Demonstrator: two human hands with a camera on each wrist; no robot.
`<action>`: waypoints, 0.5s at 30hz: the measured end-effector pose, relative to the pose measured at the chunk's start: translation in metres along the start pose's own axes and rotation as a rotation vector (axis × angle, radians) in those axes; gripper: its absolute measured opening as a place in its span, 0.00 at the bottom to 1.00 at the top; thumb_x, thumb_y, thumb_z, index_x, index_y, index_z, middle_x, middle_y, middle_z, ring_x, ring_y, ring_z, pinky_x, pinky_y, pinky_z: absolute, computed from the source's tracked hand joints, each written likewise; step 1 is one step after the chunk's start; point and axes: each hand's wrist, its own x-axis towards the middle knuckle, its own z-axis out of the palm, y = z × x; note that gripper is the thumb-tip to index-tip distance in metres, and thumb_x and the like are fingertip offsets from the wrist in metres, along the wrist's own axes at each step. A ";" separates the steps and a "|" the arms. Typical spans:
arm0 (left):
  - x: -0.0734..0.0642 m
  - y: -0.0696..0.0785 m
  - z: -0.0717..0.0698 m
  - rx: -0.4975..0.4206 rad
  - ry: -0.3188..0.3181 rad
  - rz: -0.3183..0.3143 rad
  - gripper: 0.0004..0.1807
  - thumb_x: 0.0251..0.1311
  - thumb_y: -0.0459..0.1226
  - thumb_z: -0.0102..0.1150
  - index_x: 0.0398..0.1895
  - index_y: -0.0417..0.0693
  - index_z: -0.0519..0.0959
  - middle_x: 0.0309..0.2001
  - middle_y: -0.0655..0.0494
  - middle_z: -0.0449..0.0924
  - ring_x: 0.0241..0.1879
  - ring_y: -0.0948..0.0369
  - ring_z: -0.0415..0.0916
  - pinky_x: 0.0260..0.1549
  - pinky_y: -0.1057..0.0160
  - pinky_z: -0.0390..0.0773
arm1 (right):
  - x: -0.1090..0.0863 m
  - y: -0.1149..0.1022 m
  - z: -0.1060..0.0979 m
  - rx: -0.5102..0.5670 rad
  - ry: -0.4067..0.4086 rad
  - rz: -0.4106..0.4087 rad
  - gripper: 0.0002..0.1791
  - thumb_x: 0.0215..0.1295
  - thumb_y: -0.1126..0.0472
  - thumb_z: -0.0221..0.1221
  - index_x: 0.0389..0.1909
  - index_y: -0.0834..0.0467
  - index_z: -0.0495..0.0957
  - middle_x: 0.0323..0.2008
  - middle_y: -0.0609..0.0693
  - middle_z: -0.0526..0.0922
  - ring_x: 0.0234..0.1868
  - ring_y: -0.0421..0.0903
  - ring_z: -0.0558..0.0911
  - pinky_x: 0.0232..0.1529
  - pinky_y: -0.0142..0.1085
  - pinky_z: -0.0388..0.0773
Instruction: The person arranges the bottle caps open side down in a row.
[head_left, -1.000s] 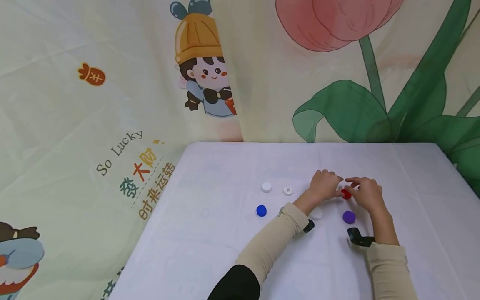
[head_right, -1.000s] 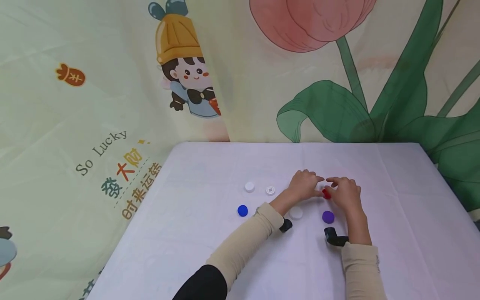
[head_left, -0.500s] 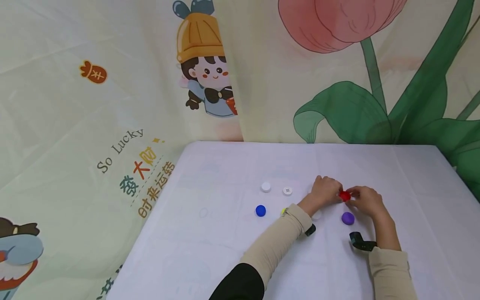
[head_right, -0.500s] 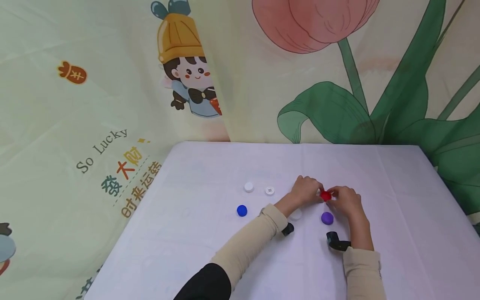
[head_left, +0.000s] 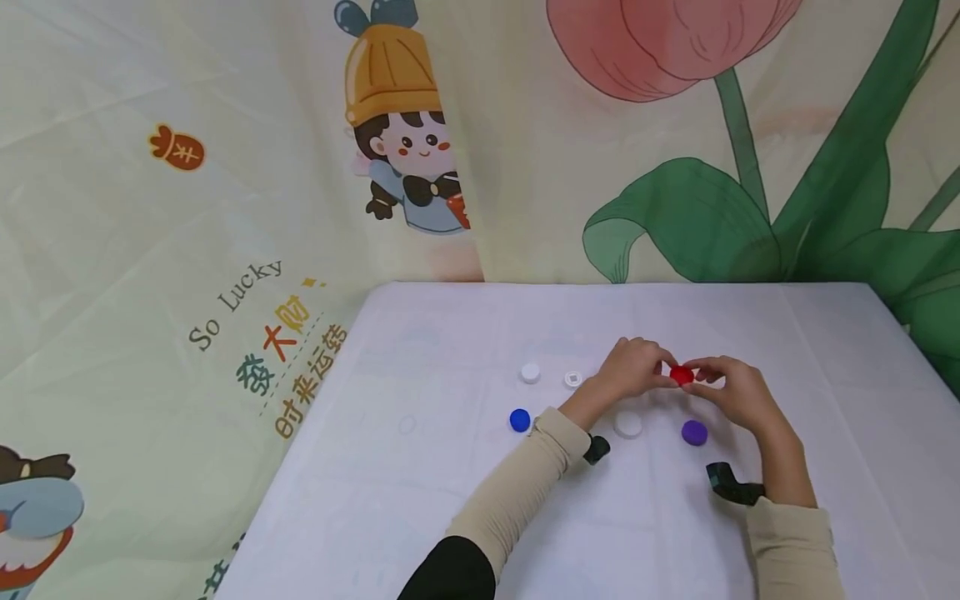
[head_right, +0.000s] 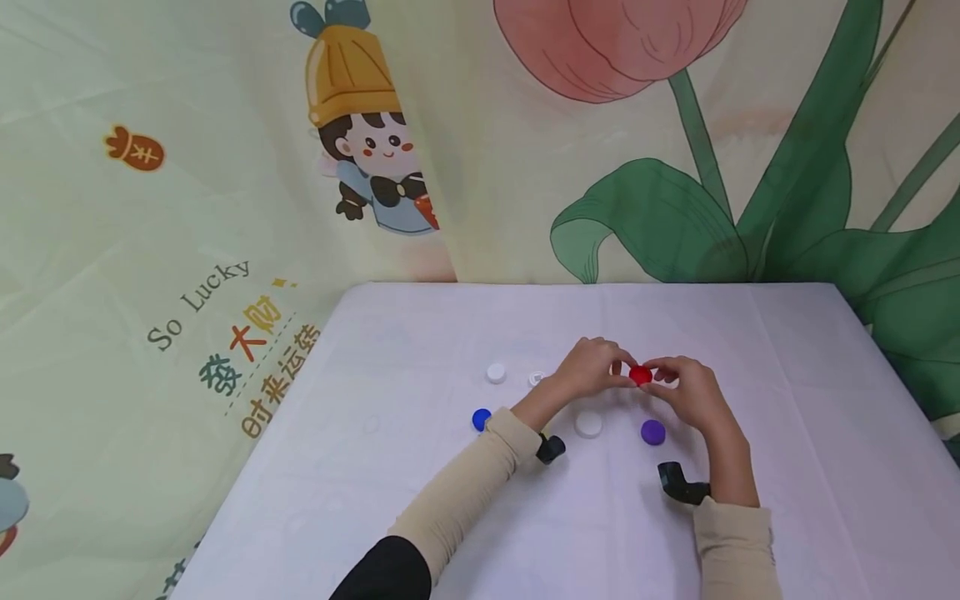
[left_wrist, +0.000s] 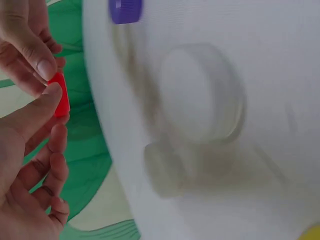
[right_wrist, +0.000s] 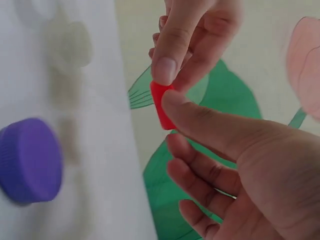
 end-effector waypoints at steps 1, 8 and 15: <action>-0.004 -0.002 -0.005 -0.025 0.012 0.010 0.19 0.50 0.56 0.59 0.45 0.63 0.80 0.23 0.70 0.72 0.28 0.71 0.65 0.28 0.72 0.60 | -0.001 -0.004 -0.002 0.002 0.018 -0.022 0.22 0.52 0.56 0.64 0.49 0.60 0.75 0.39 0.59 0.77 0.42 0.54 0.72 0.38 0.46 0.73; -0.035 -0.009 -0.043 -0.125 0.183 0.096 0.20 0.51 0.54 0.58 0.46 0.59 0.79 0.24 0.69 0.72 0.29 0.70 0.66 0.31 0.75 0.61 | -0.014 -0.037 -0.014 0.027 0.164 -0.191 0.22 0.53 0.53 0.63 0.48 0.58 0.76 0.31 0.52 0.78 0.37 0.50 0.73 0.35 0.41 0.68; -0.071 -0.005 -0.074 -0.197 0.336 0.159 0.19 0.51 0.51 0.60 0.46 0.55 0.79 0.24 0.66 0.72 0.30 0.69 0.67 0.33 0.76 0.60 | -0.032 -0.075 -0.024 0.056 0.264 -0.283 0.22 0.49 0.53 0.65 0.47 0.53 0.77 0.27 0.45 0.75 0.36 0.40 0.70 0.34 0.33 0.68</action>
